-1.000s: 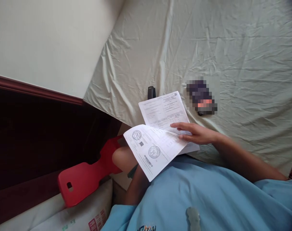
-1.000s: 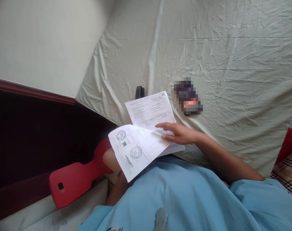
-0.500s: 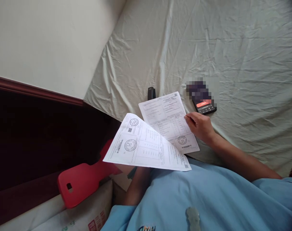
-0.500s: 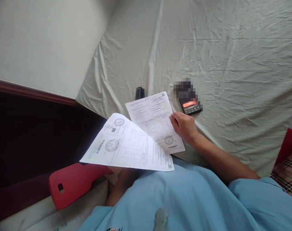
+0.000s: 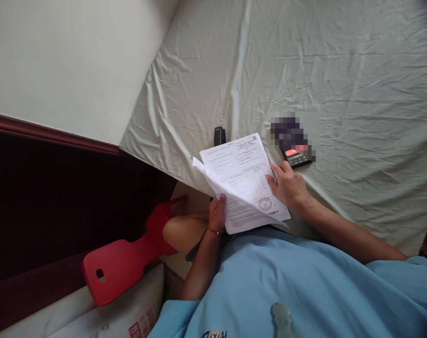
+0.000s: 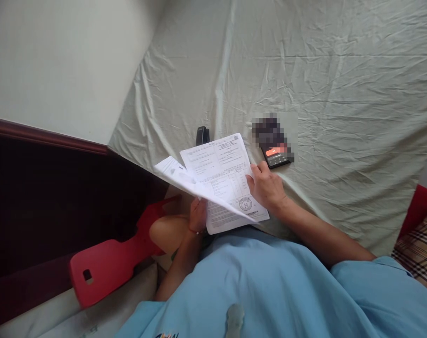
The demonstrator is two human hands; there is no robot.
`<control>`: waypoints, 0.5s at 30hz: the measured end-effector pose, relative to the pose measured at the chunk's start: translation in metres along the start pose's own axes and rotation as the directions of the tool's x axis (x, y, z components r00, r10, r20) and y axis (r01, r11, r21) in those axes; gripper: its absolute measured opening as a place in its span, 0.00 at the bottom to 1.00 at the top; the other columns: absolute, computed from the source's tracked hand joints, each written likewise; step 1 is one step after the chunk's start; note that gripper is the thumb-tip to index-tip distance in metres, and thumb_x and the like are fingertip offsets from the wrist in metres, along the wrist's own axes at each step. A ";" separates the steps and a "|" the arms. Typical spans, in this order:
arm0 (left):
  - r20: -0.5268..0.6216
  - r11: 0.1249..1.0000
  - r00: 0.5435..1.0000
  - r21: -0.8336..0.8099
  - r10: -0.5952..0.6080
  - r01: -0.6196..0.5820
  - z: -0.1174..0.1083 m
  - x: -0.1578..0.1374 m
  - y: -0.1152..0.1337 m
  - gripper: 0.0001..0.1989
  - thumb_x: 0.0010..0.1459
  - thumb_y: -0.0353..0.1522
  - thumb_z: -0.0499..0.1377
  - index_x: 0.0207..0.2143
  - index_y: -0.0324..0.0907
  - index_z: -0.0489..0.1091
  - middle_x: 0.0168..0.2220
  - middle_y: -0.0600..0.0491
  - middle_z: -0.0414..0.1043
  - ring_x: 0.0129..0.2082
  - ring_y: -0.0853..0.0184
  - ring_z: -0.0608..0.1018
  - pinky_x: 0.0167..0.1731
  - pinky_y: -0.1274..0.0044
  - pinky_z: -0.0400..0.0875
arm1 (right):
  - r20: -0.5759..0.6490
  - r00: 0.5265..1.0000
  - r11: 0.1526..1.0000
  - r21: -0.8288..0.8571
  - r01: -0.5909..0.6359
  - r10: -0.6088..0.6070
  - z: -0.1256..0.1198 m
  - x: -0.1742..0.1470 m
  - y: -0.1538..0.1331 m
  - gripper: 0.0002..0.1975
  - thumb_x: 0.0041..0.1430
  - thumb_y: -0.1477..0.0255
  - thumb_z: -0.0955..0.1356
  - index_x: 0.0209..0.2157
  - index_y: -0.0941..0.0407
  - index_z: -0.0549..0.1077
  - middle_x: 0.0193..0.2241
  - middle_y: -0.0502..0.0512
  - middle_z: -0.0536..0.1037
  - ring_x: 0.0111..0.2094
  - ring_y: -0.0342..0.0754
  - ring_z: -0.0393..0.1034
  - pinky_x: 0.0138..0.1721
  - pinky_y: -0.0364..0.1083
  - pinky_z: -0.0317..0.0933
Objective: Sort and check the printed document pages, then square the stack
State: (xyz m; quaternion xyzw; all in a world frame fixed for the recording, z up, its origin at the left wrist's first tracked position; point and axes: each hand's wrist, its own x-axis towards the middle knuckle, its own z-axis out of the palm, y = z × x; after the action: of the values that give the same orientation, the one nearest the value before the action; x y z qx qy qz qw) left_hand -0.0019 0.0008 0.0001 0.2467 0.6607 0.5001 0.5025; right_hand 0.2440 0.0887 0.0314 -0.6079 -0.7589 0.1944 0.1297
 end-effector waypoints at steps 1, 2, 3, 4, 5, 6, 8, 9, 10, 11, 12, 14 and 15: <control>0.006 1.000 1.000 0.003 0.026 -0.026 -0.001 0.000 -0.002 0.23 0.56 0.49 0.68 0.39 0.37 0.78 0.36 0.48 0.79 0.36 0.64 0.79 0.40 0.72 0.74 | -0.004 1.000 1.000 0.012 0.004 -0.004 0.000 0.000 0.000 0.16 0.68 0.65 0.65 0.51 0.57 0.74 0.44 0.64 0.75 0.29 0.51 0.68 0.26 0.48 0.48; 0.017 0.999 0.999 0.002 0.050 -0.050 -0.002 0.000 -0.003 0.24 0.55 0.49 0.68 0.40 0.37 0.79 0.38 0.48 0.79 0.38 0.63 0.79 0.42 0.72 0.74 | -0.009 1.000 1.000 0.022 0.009 -0.009 0.000 0.000 0.001 0.16 0.68 0.65 0.65 0.53 0.57 0.74 0.45 0.63 0.76 0.29 0.50 0.68 0.27 0.48 0.48; 0.029 0.998 0.997 -0.004 0.067 -0.067 -0.002 0.001 -0.004 0.25 0.55 0.50 0.68 0.43 0.38 0.79 0.40 0.47 0.80 0.40 0.61 0.80 0.44 0.71 0.74 | -0.014 1.000 1.000 0.027 0.014 -0.014 0.000 -0.001 0.001 0.17 0.68 0.65 0.65 0.53 0.56 0.74 0.46 0.63 0.76 0.29 0.50 0.68 0.27 0.48 0.48; 0.040 0.997 0.997 -0.015 0.073 -0.072 -0.001 0.001 -0.005 0.25 0.55 0.50 0.68 0.45 0.38 0.79 0.42 0.46 0.80 0.42 0.60 0.80 0.47 0.70 0.73 | -0.018 1.000 0.999 0.030 0.020 -0.019 -0.001 -0.001 0.002 0.16 0.68 0.66 0.64 0.53 0.56 0.74 0.46 0.62 0.76 0.29 0.49 0.68 0.27 0.48 0.47; 0.046 0.997 0.997 -0.031 0.069 -0.068 -0.001 0.001 -0.006 0.26 0.55 0.50 0.68 0.45 0.38 0.79 0.43 0.46 0.80 0.43 0.59 0.81 0.48 0.69 0.73 | -0.021 1.000 0.999 0.031 0.024 -0.023 -0.001 -0.001 0.002 0.16 0.68 0.67 0.64 0.53 0.55 0.74 0.46 0.60 0.77 0.29 0.49 0.67 0.27 0.48 0.46; 0.044 0.997 0.997 -0.048 0.062 -0.060 -0.001 0.002 -0.006 0.26 0.54 0.50 0.68 0.45 0.38 0.79 0.43 0.45 0.80 0.44 0.58 0.81 0.49 0.69 0.73 | -0.022 0.999 0.999 0.032 0.025 -0.024 -0.002 -0.001 0.003 0.15 0.68 0.68 0.64 0.52 0.54 0.75 0.46 0.59 0.77 0.29 0.48 0.67 0.27 0.48 0.46; 0.037 0.996 0.998 -0.077 0.055 -0.052 0.000 0.003 -0.007 0.27 0.52 0.50 0.69 0.44 0.38 0.79 0.42 0.45 0.81 0.43 0.58 0.81 0.48 0.68 0.74 | -0.014 1.000 0.999 0.033 0.019 -0.019 -0.003 -0.001 0.003 0.13 0.67 0.69 0.64 0.49 0.54 0.76 0.44 0.57 0.78 0.29 0.47 0.66 0.27 0.48 0.44; 0.039 0.995 0.998 -0.081 0.057 -0.054 0.000 0.003 -0.008 0.27 0.52 0.50 0.70 0.43 0.38 0.79 0.42 0.45 0.81 0.42 0.58 0.81 0.47 0.68 0.74 | -0.006 1.000 0.999 0.030 0.011 -0.011 -0.003 -0.001 0.003 0.12 0.67 0.70 0.64 0.47 0.54 0.76 0.43 0.56 0.78 0.29 0.46 0.65 0.27 0.48 0.44; 0.045 0.995 0.997 -0.076 0.062 -0.058 0.000 0.003 -0.008 0.26 0.52 0.50 0.69 0.42 0.38 0.79 0.41 0.45 0.81 0.41 0.59 0.81 0.46 0.68 0.74 | 0.004 1.000 1.000 0.023 0.002 -0.002 -0.004 0.000 0.003 0.11 0.67 0.70 0.64 0.45 0.55 0.77 0.41 0.56 0.78 0.29 0.46 0.65 0.27 0.47 0.43; 0.048 0.996 0.996 -0.062 0.069 -0.066 0.000 0.003 -0.009 0.25 0.53 0.50 0.69 0.41 0.37 0.79 0.40 0.46 0.81 0.40 0.60 0.81 0.45 0.69 0.75 | 0.017 1.000 1.000 0.014 -0.007 0.007 -0.004 0.000 0.003 0.10 0.67 0.71 0.64 0.42 0.55 0.77 0.40 0.56 0.78 0.28 0.45 0.64 0.27 0.47 0.42; 0.051 0.996 0.996 -0.042 0.075 -0.073 -0.001 0.003 -0.009 0.24 0.54 0.50 0.68 0.40 0.37 0.79 0.39 0.47 0.81 0.39 0.61 0.81 0.44 0.70 0.75 | 0.029 0.999 1.000 0.003 -0.013 0.013 -0.005 0.001 0.003 0.10 0.67 0.71 0.64 0.40 0.56 0.77 0.38 0.56 0.77 0.28 0.45 0.63 0.27 0.47 0.42; 0.050 0.996 0.995 -0.007 0.087 -0.087 -0.002 0.003 -0.010 0.23 0.56 0.50 0.67 0.38 0.38 0.79 0.38 0.48 0.81 0.37 0.63 0.81 0.41 0.72 0.74 | 0.044 0.999 1.000 -0.013 -0.015 0.016 -0.005 0.002 0.002 0.10 0.66 0.72 0.64 0.36 0.57 0.76 0.36 0.56 0.77 0.28 0.45 0.62 0.27 0.47 0.41; 0.049 0.996 0.995 0.003 0.091 -0.091 -0.003 0.004 -0.011 0.23 0.57 0.50 0.67 0.38 0.38 0.78 0.38 0.48 0.81 0.36 0.63 0.81 0.40 0.73 0.74 | 0.047 0.999 1.000 -0.015 -0.011 0.012 -0.005 0.002 0.002 0.10 0.67 0.72 0.64 0.35 0.57 0.76 0.35 0.56 0.77 0.27 0.44 0.62 0.27 0.47 0.41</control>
State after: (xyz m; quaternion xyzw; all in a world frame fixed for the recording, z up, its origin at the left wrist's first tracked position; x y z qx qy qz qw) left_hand -0.0038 -0.0015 -0.0113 0.2899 0.6375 0.5148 0.4945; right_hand 0.2472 0.0921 0.0349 -0.6085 -0.7595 0.2040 0.1061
